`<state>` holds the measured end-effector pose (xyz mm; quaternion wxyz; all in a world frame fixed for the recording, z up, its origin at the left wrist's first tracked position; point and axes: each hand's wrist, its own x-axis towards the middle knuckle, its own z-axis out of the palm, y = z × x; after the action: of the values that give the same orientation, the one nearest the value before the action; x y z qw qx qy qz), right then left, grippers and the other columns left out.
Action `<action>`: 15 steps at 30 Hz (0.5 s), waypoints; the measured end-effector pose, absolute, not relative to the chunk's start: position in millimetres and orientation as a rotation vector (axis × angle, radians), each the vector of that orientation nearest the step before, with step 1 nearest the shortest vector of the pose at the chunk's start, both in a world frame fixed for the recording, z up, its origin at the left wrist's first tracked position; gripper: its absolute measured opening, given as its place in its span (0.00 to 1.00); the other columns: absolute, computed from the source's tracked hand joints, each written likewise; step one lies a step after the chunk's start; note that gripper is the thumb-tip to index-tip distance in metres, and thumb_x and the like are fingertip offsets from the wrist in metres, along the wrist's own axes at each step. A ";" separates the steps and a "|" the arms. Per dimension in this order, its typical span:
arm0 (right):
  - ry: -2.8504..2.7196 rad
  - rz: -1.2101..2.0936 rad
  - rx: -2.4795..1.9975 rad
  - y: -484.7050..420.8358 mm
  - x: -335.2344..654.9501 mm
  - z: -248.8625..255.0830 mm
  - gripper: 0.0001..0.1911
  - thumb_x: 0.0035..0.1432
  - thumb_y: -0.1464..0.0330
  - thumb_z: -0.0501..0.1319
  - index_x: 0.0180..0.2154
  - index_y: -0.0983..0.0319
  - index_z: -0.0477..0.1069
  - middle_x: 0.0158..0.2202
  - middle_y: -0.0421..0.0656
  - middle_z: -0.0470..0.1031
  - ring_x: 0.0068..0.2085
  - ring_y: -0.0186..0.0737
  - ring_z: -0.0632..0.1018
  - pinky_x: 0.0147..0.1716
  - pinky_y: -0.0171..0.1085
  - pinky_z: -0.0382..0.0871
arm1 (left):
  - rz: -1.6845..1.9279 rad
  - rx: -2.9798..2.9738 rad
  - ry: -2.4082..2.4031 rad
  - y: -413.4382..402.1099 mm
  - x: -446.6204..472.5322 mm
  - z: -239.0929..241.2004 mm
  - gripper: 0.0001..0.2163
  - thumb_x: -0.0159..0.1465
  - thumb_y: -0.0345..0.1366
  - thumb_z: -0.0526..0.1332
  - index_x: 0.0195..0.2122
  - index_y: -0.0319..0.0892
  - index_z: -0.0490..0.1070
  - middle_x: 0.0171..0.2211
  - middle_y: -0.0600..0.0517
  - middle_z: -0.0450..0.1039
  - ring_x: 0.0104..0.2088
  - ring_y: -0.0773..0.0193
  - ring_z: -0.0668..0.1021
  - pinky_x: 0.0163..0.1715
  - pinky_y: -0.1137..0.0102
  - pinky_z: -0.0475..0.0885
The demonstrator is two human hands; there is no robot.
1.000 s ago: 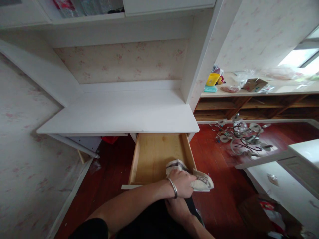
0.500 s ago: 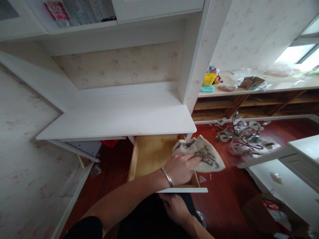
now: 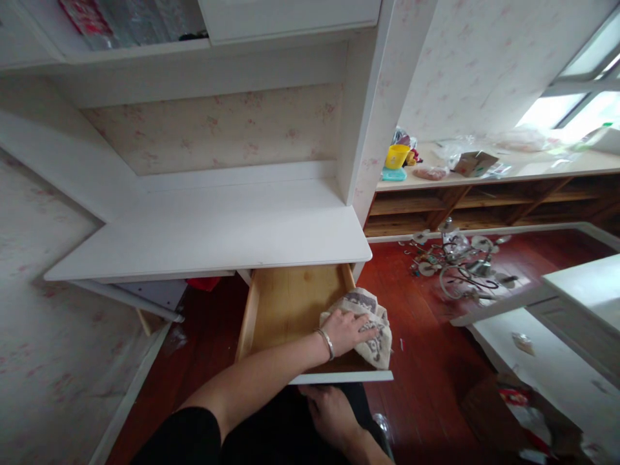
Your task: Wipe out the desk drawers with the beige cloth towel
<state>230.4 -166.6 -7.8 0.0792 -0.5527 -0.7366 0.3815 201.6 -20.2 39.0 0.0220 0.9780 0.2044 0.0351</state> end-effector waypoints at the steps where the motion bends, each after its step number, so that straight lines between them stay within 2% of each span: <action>1: -2.205 1.145 -1.650 -166.4 230.7 -9.2 0.27 0.59 0.76 0.53 0.56 0.50 0.74 0.50 0.40 0.80 0.50 0.43 0.79 0.50 0.35 0.68 | 0.120 3.032 0.671 -15.5 203.7 36.8 0.20 0.73 0.34 0.44 0.62 0.57 0.63 0.64 0.49 0.63 0.46 0.55 0.74 0.40 0.60 0.68; 9: -2.215 1.157 -1.646 -162.7 231.8 -17.4 0.26 0.58 0.76 0.54 0.53 0.49 0.76 0.52 0.39 0.79 0.53 0.44 0.78 0.53 0.36 0.68 | -0.032 2.855 1.147 57.5 217.9 38.0 0.24 0.72 0.31 0.42 0.66 0.59 0.59 0.68 0.48 0.56 0.53 0.51 0.69 0.47 0.52 0.66; 15: -2.237 1.208 -1.605 -153.4 234.1 -18.3 0.24 0.56 0.76 0.56 0.49 0.48 0.79 0.51 0.36 0.79 0.53 0.44 0.77 0.53 0.35 0.67 | -0.024 2.743 1.314 93.2 228.1 58.6 0.23 0.70 0.30 0.46 0.63 0.58 0.63 0.58 0.46 0.67 0.49 0.53 0.71 0.47 0.53 0.68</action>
<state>234.1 -153.4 -18.3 0.0674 -0.5326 -0.7424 0.4008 228.1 93.2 58.6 0.0497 0.9007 0.4315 -0.0080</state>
